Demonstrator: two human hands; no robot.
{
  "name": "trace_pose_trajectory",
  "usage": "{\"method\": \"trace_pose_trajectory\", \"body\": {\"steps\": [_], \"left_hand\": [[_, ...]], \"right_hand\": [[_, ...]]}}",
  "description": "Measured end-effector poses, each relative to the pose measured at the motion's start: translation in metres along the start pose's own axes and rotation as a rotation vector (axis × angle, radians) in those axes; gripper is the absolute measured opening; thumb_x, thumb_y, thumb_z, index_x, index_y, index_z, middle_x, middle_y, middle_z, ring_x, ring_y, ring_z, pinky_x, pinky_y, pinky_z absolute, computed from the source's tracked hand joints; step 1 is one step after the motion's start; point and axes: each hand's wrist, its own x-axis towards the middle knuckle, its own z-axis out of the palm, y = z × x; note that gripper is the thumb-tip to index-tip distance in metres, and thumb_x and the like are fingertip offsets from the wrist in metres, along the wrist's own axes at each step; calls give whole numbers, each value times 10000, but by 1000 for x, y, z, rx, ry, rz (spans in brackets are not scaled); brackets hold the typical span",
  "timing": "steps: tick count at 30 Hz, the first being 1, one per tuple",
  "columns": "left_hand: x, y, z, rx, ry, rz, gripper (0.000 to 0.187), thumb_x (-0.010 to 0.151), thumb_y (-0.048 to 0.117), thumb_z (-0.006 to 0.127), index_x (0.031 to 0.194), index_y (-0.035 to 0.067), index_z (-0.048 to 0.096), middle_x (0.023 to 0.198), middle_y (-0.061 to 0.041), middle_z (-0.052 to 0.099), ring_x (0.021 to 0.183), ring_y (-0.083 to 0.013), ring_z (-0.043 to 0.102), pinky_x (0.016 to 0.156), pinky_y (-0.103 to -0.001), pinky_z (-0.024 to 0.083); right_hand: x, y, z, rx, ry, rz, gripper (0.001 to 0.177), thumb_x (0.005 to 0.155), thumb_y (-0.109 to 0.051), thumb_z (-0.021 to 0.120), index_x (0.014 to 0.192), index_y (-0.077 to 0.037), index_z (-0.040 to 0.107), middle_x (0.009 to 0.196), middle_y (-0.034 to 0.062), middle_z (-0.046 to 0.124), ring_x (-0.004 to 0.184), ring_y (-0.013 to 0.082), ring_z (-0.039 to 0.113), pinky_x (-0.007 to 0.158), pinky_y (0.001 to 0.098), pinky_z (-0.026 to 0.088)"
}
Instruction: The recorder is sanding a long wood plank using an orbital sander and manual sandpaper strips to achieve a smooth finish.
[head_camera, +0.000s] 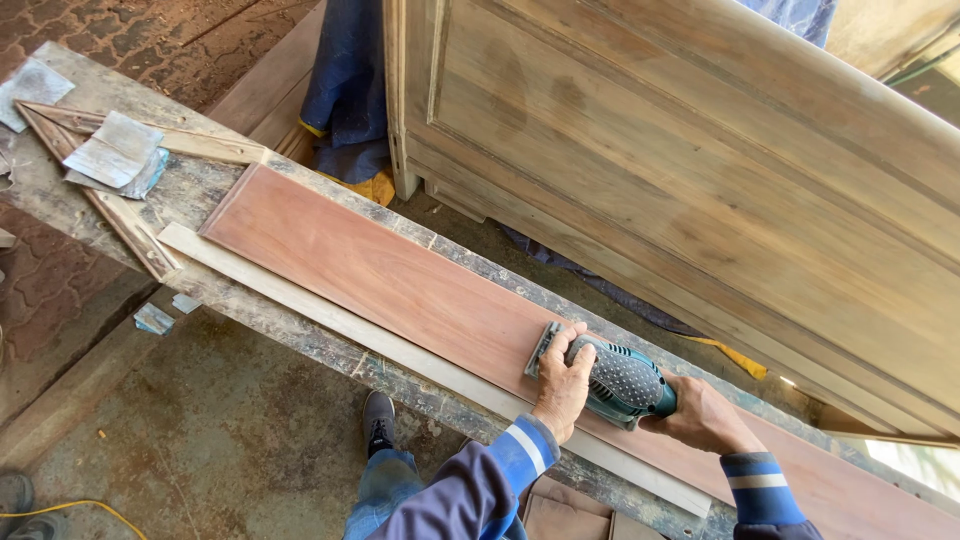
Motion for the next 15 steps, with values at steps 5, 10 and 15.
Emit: {"method": "trace_pose_trajectory", "body": {"steps": [5, 10, 15], "left_hand": [[9, -2, -14, -16, 11, 46, 385, 986, 205, 587, 1358, 109, 609, 1309, -85, 631, 1153, -175, 616, 983, -323, 531], [11, 11, -28, -17, 27, 30, 385, 987, 213, 584, 1362, 125, 604, 1304, -86, 631, 1155, -174, 615, 984, -326, 534], [14, 27, -43, -81, 40, -8, 401, 983, 219, 580, 1378, 153, 588, 1370, -58, 583, 1234, -177, 580, 1041, -332, 507]], "right_hand": [[9, -17, 2, -8, -10, -8, 494, 621, -254, 911, 1069, -112, 761, 919, 130, 831, 835, 254, 804, 843, 379, 617], [13, -37, 3, -58, 8, -7, 493, 626, -277, 904, 1077, -132, 764, 915, 131, 818, 826, 262, 790, 826, 389, 611], [26, -49, 8, -26, 5, -54, 430, 629, -280, 896, 1012, -129, 772, 872, 110, 822, 786, 248, 782, 797, 379, 610]]}}
